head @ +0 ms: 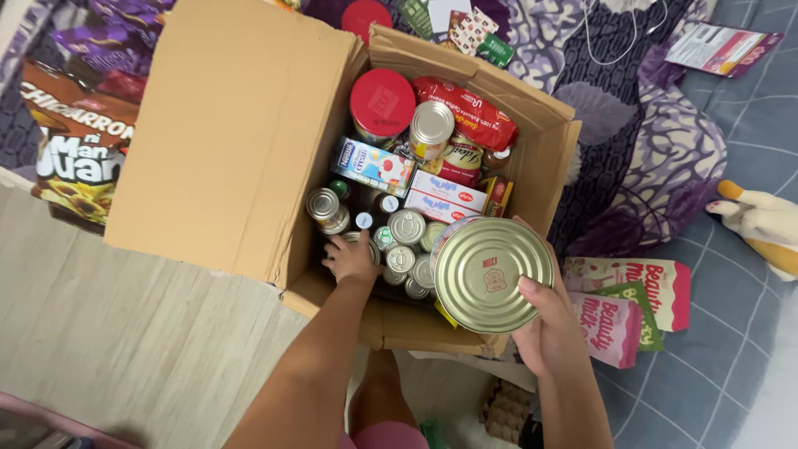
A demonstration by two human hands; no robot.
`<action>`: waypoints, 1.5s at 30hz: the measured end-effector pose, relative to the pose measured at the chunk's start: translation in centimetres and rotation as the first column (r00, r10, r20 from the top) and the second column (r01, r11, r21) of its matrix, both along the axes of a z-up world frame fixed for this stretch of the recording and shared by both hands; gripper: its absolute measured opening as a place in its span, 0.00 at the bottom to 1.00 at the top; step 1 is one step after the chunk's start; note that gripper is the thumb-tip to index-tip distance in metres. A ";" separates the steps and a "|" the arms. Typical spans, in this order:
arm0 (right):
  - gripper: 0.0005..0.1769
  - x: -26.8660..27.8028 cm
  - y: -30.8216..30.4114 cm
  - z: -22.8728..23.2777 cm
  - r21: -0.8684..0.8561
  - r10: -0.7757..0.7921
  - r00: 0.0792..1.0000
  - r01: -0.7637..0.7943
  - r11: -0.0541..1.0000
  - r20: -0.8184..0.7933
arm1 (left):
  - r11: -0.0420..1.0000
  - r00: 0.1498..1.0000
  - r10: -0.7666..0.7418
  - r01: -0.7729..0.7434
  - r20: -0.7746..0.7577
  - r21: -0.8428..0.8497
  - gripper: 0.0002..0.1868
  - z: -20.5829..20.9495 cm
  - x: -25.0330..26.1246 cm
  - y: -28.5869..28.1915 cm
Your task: The person repeatedly picks up canned goods, snack packets, and small boxes from a desk and places them into a cardboard box on the floor. They handle items one by one, including cans, instant noodle cups, and snack bags, and arrange them inside the box.
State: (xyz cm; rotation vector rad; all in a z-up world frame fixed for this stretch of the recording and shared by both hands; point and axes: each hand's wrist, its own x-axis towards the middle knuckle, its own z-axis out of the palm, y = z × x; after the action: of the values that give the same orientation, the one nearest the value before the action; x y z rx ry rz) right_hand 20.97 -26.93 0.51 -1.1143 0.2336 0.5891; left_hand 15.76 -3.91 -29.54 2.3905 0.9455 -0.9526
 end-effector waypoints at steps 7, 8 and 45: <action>0.44 0.1 1.6 -1.3 0.017 0.027 0.997 -0.026 1.000 -0.072 | 0.993 0.985 0.115 -0.117 0.125 0.005 0.54 1.8 -0.3 0.5; 0.43 0.1 1.7 -1.4 0.027 0.037 0.998 -0.036 0.999 -0.054 | 0.989 0.982 0.147 -0.148 0.117 0.000 0.54 2.0 -0.1 0.4; 0.46 0.2 3.1 -4.4 -0.163 0.049 0.996 -0.061 0.985 -0.080 | 0.881 0.891 0.428 -0.449 -0.154 -0.149 0.41 -20.0 -3.1 3.6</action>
State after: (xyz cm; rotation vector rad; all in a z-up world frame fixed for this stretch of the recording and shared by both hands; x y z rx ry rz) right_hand 21.14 -23.83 -3.90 -1.2634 0.3223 0.6709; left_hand 12.64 -0.26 -49.58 1.8667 1.3132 -0.9560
